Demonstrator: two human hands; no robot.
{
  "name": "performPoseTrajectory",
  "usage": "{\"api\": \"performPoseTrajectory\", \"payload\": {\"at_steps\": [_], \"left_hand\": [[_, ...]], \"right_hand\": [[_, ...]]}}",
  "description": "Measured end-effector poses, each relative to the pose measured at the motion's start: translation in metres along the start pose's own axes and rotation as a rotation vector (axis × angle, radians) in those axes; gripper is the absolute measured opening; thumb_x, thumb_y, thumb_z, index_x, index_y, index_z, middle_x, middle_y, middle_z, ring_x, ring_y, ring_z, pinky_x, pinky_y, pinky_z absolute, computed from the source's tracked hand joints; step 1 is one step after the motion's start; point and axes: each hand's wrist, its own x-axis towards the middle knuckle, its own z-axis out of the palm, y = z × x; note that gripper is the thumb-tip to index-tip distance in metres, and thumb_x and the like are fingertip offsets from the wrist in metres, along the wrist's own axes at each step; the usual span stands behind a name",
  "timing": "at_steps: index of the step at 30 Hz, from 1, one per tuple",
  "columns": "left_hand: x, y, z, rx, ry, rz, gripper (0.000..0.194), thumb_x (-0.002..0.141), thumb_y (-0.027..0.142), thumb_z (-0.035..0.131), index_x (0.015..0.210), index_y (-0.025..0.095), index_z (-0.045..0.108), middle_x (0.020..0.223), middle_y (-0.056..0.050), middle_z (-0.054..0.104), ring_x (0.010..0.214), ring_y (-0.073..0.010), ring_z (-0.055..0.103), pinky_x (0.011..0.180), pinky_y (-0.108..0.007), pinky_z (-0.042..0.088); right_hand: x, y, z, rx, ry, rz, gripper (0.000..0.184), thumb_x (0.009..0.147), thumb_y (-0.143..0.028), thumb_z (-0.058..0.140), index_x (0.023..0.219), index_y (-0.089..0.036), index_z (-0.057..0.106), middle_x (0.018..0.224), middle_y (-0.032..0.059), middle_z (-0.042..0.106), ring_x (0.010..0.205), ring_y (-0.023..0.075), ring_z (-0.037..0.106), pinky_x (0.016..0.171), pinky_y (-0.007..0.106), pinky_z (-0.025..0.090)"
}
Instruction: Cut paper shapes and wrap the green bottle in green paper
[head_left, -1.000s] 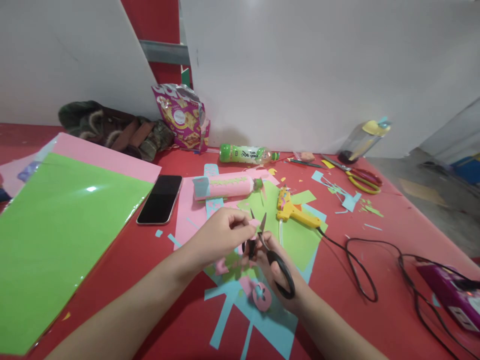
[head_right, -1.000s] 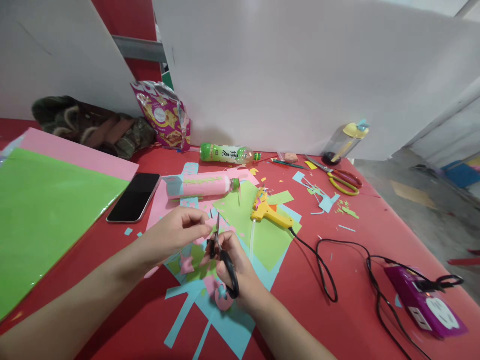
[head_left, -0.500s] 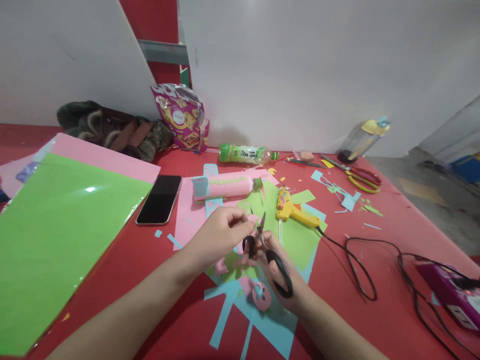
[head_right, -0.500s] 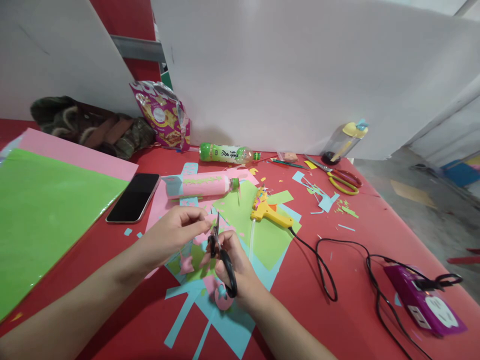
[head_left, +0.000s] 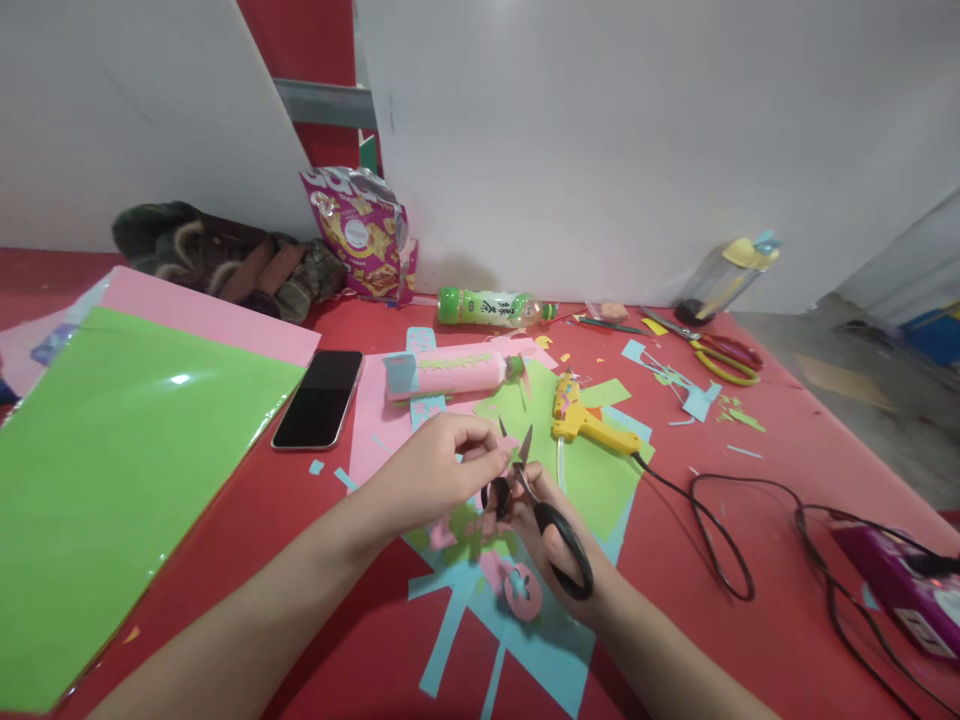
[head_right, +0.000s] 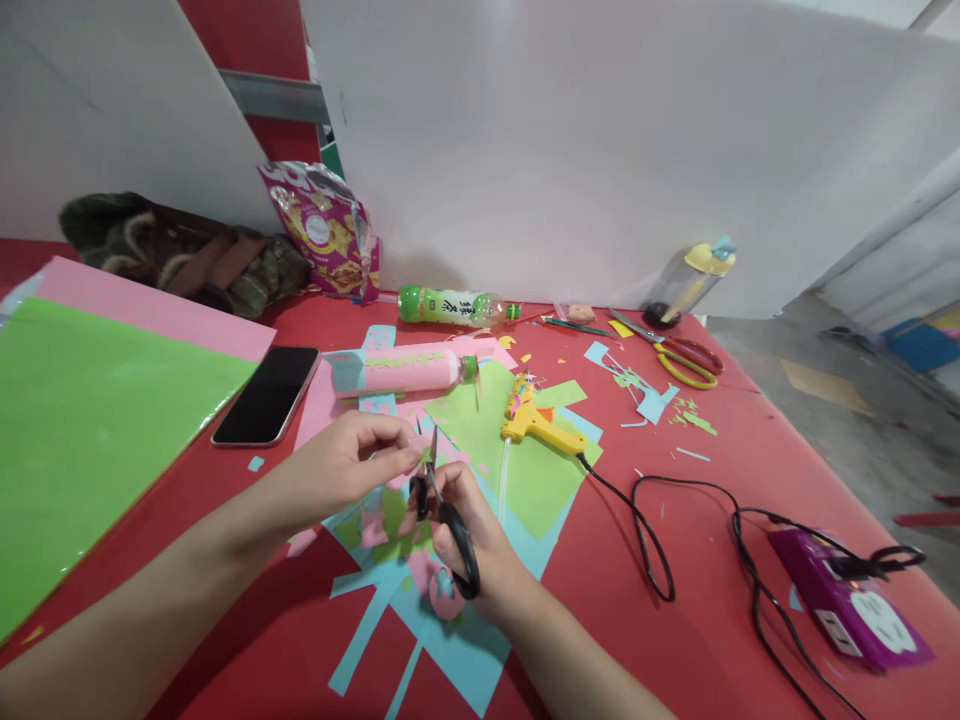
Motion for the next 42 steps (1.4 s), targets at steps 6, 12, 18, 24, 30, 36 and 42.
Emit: {"api": "performPoseTrajectory", "payload": {"at_steps": [6,12,18,24,30,36,42], "left_hand": [[-0.001,0.001,0.001,0.032,0.000,0.026,0.024,0.076,0.025,0.040,0.056,0.014,0.044,0.054,0.004,0.036,0.053,-0.0077,0.035,0.051,-0.021,0.029],[-0.001,0.005,0.006,-0.014,0.036,0.006,0.027,0.078,0.028,0.039,0.055,0.014,0.044,0.053,0.003,0.042,0.053,-0.0080,0.041,0.052,-0.020,0.033],[-0.001,0.001,0.010,0.023,0.112,0.013,0.030,0.077,0.028,0.039,0.050,0.015,0.035,0.047,0.005,0.034,0.047,-0.0073,0.034,0.046,-0.019,0.027],[-0.001,0.002,0.018,0.005,0.179,0.020,0.031,0.078,0.027,0.037,0.049,0.016,0.033,0.045,0.005,0.034,0.046,-0.0075,0.036,0.047,-0.020,0.029],[-0.002,0.002,0.022,-0.035,0.197,0.031,0.033,0.079,0.027,0.036,0.048,0.017,0.030,0.040,0.005,0.037,0.042,-0.0077,0.041,0.046,-0.019,0.030],[-0.003,0.005,0.026,-0.055,0.232,0.026,0.031,0.078,0.027,0.037,0.049,0.017,0.032,0.039,0.006,0.037,0.042,-0.0080,0.041,0.045,-0.019,0.030],[-0.004,0.004,0.029,-0.059,0.255,0.015,0.030,0.077,0.028,0.038,0.049,0.017,0.033,0.040,0.005,0.037,0.042,-0.0080,0.039,0.043,-0.020,0.029]], "right_hand": [[0.000,-0.001,0.001,-0.025,0.022,0.011,0.041,0.066,-0.056,0.054,0.084,-0.023,0.037,0.081,0.0026,0.042,0.076,0.0179,0.047,0.069,0.031,0.037],[0.000,-0.002,0.001,-0.027,0.011,-0.016,0.038,0.069,-0.053,0.052,0.085,-0.022,0.037,0.081,0.0030,0.044,0.077,0.0175,0.048,0.068,0.031,0.039],[0.001,-0.002,0.003,-0.005,0.029,-0.020,0.037,0.069,-0.053,0.053,0.082,-0.023,0.037,0.075,0.0004,0.039,0.068,0.0145,0.046,0.059,0.028,0.039],[0.002,-0.003,0.005,-0.014,0.086,-0.027,0.037,0.069,-0.053,0.053,0.080,-0.023,0.036,0.074,-0.0008,0.038,0.063,0.0120,0.040,0.056,0.025,0.034],[0.003,-0.004,0.008,-0.035,0.084,-0.041,0.037,0.069,-0.054,0.052,0.079,-0.023,0.034,0.072,-0.0017,0.037,0.063,0.0122,0.037,0.058,0.026,0.033],[0.001,0.000,0.004,-0.090,0.107,-0.025,0.040,0.068,-0.056,0.052,0.080,-0.023,0.033,0.073,-0.0016,0.036,0.061,0.0117,0.034,0.055,0.025,0.029],[0.001,0.001,0.004,-0.106,0.114,-0.044,0.038,0.068,-0.056,0.051,0.080,-0.024,0.034,0.074,-0.0010,0.037,0.061,0.0124,0.034,0.054,0.025,0.030]]}}
